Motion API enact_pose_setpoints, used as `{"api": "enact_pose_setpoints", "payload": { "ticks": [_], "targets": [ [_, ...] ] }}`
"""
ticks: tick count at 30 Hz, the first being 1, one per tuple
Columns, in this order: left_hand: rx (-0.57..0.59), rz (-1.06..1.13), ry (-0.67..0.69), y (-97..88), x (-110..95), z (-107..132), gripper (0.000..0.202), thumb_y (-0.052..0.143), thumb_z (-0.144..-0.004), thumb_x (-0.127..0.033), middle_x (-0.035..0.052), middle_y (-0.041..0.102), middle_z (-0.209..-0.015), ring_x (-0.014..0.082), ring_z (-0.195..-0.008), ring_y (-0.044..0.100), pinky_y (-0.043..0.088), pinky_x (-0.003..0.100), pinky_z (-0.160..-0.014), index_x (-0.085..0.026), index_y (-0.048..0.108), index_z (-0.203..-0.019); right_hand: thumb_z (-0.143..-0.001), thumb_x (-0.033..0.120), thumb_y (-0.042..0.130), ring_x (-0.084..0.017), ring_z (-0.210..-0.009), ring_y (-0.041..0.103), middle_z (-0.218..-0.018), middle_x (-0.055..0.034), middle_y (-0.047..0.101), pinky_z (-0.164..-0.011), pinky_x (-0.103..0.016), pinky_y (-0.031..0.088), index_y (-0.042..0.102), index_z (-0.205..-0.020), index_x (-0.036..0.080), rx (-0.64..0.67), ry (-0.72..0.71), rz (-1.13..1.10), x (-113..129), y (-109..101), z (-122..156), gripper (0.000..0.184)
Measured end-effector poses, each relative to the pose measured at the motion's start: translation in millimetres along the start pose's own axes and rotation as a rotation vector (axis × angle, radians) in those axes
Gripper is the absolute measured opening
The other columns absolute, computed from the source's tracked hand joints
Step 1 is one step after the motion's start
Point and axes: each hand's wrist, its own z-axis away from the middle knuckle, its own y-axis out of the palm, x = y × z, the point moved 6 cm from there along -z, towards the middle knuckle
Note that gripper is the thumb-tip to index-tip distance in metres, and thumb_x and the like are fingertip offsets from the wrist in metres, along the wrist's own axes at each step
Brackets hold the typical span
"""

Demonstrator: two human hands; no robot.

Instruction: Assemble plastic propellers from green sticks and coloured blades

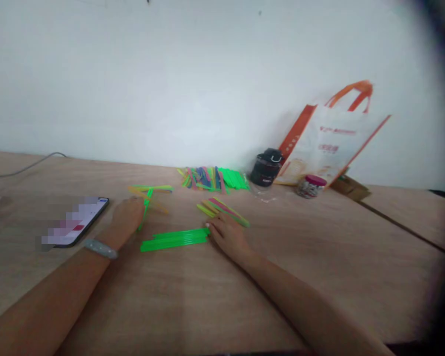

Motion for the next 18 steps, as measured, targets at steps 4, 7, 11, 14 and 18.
{"api": "enact_pose_setpoints", "payload": {
  "ticks": [4, 7, 11, 14, 18],
  "targets": [
    [-0.133, 0.123, 0.041, -19.1, -17, 4, 0.028, 0.034, -0.091, -0.024, 0.0137, 0.063, -0.098, 0.0251, -0.084, 0.062, 0.047, 0.034, -0.071, -0.012, 0.058, -0.096, -0.090, 0.032, 0.042, -0.020, -0.081, 0.055, -0.081, -0.0067, 0.062, -0.072, -0.032, 0.044, 0.066, -0.079, 0.021, -0.035, 0.054, -0.155, 1, -5, -2, 0.029],
    [-0.257, 0.287, 0.222, -36.2, -51, 22, 0.022, 0.039, -0.091, -0.024, 0.0081, 0.062, -0.097, 0.0200, -0.087, 0.060, 0.047, 0.030, -0.073, -0.016, 0.058, -0.098, -0.090, 0.037, 0.042, -0.018, -0.072, 0.055, -0.073, -0.0048, 0.060, -0.067, -0.031, 0.043, 0.065, -0.075, 0.021, -0.066, 0.160, -0.341, 0, -7, -4, 0.032],
    [-0.262, 0.415, 0.456, -40.7, -99, 53, 0.021, 0.039, -0.093, -0.025, 0.0044, 0.059, -0.090, 0.0171, -0.082, 0.058, 0.047, 0.029, -0.073, -0.018, 0.059, -0.096, -0.089, 0.044, 0.041, -0.015, -0.065, 0.053, -0.070, -0.0029, 0.060, -0.062, -0.029, 0.043, 0.065, -0.077, 0.021, -0.030, 0.290, -0.660, -1, 3, -1, 0.036],
    [-0.247, 0.430, 0.547, -35.3, -118, 67, 0.021, 0.039, -0.094, -0.025, 0.0041, 0.059, -0.089, 0.0174, -0.082, 0.057, 0.047, 0.030, -0.073, -0.018, 0.059, -0.094, -0.085, 0.048, 0.048, -0.014, -0.059, 0.049, -0.065, -0.0006, 0.056, -0.057, -0.027, 0.040, 0.062, -0.073, 0.021, 0.056, 0.303, -0.830, 2, 14, 2, 0.032],
    [-0.246, 0.435, 0.563, -28.5, -123, 70, 0.020, 0.038, -0.094, -0.024, 0.0036, 0.058, -0.087, 0.0177, -0.081, 0.056, 0.048, 0.031, -0.071, -0.018, 0.057, -0.091, -0.081, 0.048, 0.052, -0.013, -0.054, 0.045, -0.060, 0.0010, 0.052, -0.053, -0.026, 0.036, 0.059, -0.073, 0.021, 0.092, 0.351, -0.917, 4, 20, 5, 0.029]
  ]
}}
